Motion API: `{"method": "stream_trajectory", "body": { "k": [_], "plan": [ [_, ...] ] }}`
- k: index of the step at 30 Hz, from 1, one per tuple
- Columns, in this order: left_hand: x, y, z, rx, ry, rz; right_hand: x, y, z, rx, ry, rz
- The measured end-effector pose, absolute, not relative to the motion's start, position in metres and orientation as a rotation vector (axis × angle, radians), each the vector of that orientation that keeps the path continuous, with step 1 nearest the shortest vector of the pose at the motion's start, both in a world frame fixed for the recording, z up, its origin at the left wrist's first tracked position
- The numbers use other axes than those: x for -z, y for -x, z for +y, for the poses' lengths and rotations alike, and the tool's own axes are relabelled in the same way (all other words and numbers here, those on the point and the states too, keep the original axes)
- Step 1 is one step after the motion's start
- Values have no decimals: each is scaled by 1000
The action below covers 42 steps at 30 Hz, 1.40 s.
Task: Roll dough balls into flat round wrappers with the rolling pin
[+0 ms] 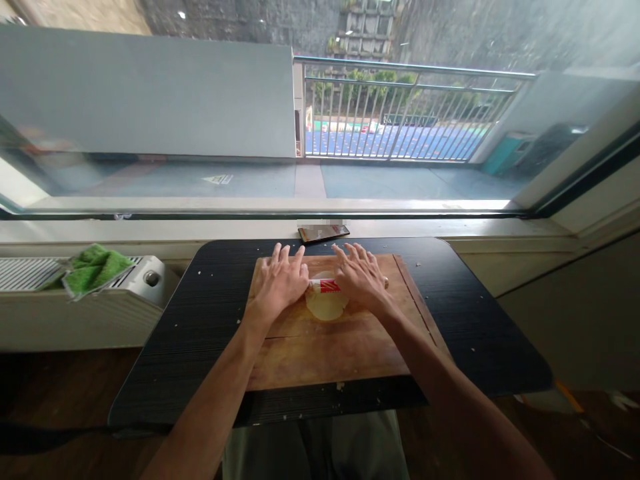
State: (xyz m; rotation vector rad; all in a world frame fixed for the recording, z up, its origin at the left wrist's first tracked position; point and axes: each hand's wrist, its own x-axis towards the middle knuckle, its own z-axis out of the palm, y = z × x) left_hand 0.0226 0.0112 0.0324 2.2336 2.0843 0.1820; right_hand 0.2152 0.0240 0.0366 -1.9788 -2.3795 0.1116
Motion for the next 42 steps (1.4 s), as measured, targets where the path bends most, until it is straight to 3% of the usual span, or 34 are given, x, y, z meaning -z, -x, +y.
{"method": "stream_trajectory", "body": {
  "k": [42],
  "plan": [
    [-12, -18, -14, -239, -2282, 2064, -26, -217, -11, 49, 1814, -2468]
  ]
}}
